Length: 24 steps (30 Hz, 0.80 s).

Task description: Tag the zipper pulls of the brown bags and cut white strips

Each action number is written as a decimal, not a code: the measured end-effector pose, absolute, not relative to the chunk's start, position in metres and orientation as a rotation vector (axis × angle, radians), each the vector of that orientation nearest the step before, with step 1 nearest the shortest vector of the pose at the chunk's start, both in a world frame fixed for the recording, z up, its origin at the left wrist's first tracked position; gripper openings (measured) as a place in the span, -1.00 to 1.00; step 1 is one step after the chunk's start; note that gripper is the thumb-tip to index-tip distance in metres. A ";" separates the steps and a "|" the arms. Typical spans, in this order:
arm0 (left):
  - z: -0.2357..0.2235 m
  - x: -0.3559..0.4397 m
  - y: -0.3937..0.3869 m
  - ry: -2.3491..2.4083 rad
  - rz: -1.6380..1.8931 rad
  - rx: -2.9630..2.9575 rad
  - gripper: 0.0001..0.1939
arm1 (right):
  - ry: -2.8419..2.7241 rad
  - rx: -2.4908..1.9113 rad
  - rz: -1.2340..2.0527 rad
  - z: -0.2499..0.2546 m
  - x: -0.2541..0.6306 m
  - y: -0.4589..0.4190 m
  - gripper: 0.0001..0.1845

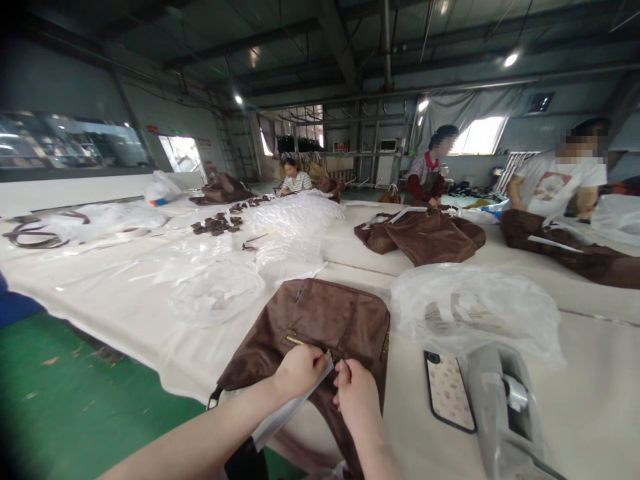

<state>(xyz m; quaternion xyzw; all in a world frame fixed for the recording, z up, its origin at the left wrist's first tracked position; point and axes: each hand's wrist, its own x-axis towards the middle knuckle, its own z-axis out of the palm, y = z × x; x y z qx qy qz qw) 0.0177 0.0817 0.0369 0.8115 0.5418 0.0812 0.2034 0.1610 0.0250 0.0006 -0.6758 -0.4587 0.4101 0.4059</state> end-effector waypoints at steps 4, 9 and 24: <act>0.028 0.013 0.088 1.453 0.261 2.194 -0.52 | -1.111 -1.719 1.221 -0.009 0.150 0.031 -0.81; 0.023 0.008 0.090 1.310 0.318 2.119 -0.59 | -1.066 -1.621 1.338 -0.016 0.148 0.031 -0.78; 0.005 0.002 0.089 1.317 0.477 1.945 -0.71 | -0.977 -1.606 1.444 -0.012 0.151 0.032 -0.74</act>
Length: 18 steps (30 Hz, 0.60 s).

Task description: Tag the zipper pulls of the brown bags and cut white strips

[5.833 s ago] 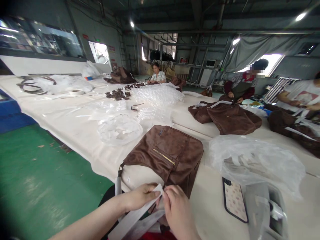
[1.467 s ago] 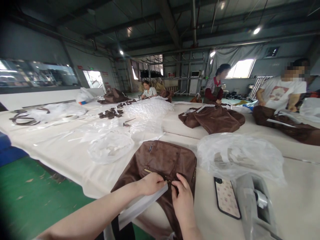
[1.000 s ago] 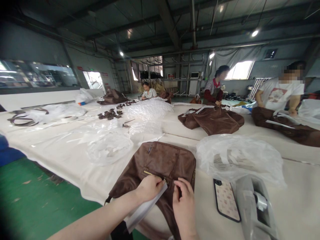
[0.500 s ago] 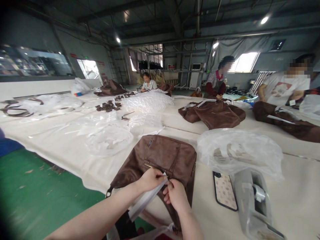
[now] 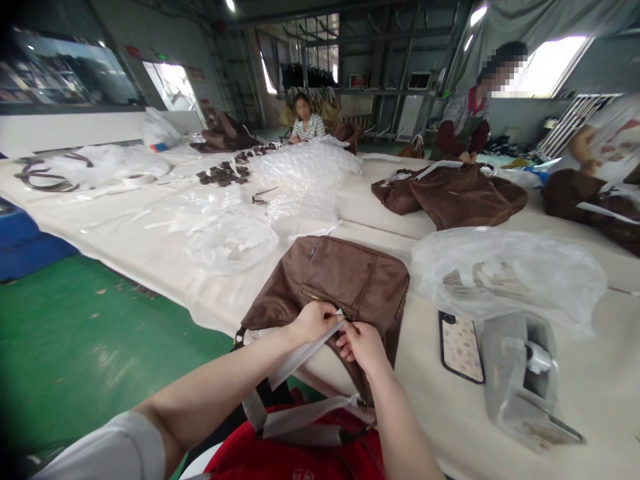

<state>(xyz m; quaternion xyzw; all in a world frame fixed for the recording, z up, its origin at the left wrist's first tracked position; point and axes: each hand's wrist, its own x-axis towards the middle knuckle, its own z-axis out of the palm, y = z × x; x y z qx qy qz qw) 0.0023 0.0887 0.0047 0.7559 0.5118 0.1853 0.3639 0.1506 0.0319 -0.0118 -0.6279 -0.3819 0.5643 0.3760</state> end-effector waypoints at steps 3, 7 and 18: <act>0.002 0.000 0.087 1.324 0.497 1.924 -0.69 | -0.974 -1.598 1.457 -0.012 0.150 0.032 -0.75; -0.001 -0.002 0.086 1.286 0.514 1.948 -0.67 | -0.971 -1.562 1.461 -0.012 0.149 0.033 -0.73; 0.011 -0.003 0.059 1.421 0.559 2.270 -0.83 | -0.942 -1.553 1.331 -0.014 0.136 0.037 -0.62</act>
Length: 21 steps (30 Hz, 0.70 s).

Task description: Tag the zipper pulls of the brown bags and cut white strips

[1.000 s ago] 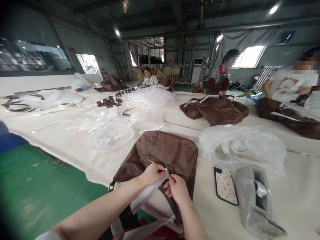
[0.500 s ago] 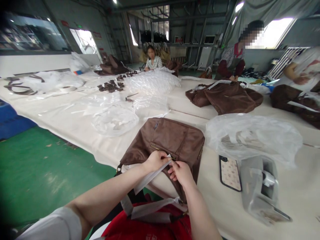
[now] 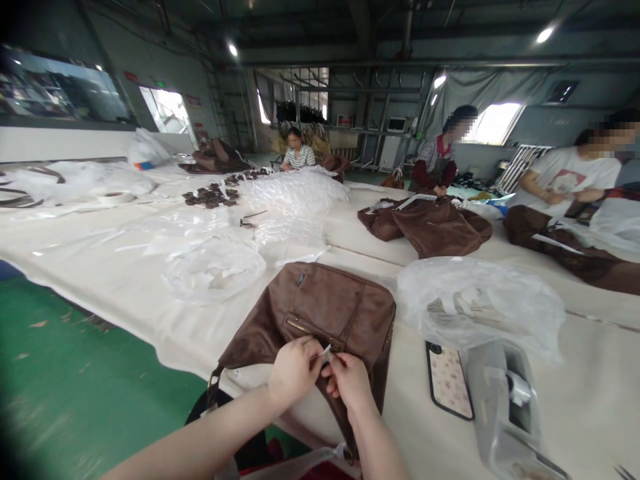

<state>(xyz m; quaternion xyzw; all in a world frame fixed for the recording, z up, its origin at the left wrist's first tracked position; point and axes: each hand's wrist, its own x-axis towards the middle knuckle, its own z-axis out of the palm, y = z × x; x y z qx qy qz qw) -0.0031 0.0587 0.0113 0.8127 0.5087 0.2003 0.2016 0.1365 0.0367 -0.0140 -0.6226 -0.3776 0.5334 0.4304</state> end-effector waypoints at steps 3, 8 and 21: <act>0.004 0.000 0.041 1.331 0.448 2.689 -0.81 | -0.929 -1.558 1.301 -0.014 0.134 0.038 -0.63; -0.006 0.004 0.028 1.275 0.270 2.964 -0.74 | -0.925 -1.553 1.293 -0.015 0.136 0.036 -0.60; 0.025 -0.010 0.051 1.437 0.406 2.085 -0.67 | -1.023 -1.434 1.321 -0.018 0.137 0.031 -0.53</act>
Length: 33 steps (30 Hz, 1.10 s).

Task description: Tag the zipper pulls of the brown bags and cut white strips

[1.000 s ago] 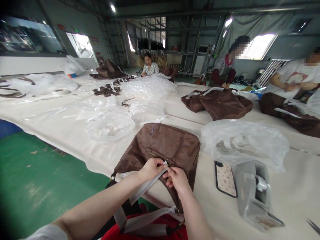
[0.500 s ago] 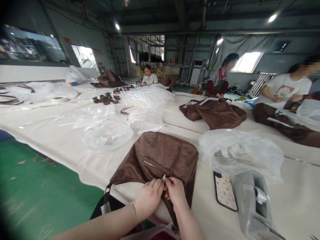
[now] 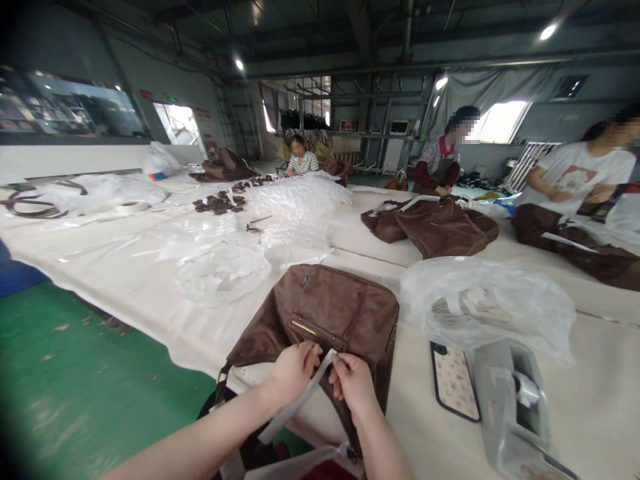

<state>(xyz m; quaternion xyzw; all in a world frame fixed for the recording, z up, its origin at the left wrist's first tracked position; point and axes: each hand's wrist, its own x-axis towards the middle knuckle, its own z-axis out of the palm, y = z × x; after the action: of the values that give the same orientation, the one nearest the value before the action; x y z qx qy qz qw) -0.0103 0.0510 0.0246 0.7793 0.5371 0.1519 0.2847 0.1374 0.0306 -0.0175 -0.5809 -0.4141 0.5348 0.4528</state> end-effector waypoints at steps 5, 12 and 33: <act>0.024 -0.007 0.062 1.383 0.334 1.940 -0.64 | -1.048 -1.395 1.315 -0.019 0.139 0.029 -0.50; 0.018 0.000 0.055 1.396 0.324 2.015 -0.80 | -1.104 -1.358 1.316 -0.017 0.138 0.028 -0.47; -0.019 -0.013 0.083 1.052 0.478 1.985 -0.77 | -0.739 -2.178 0.283 0.025 0.393 -0.117 -0.56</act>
<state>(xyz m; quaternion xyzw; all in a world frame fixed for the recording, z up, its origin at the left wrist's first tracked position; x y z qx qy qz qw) -0.0128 0.0826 -0.0191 0.7883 0.4178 0.1898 0.4099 0.3927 -0.1171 0.0252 -0.8612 -0.2923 0.1118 0.4005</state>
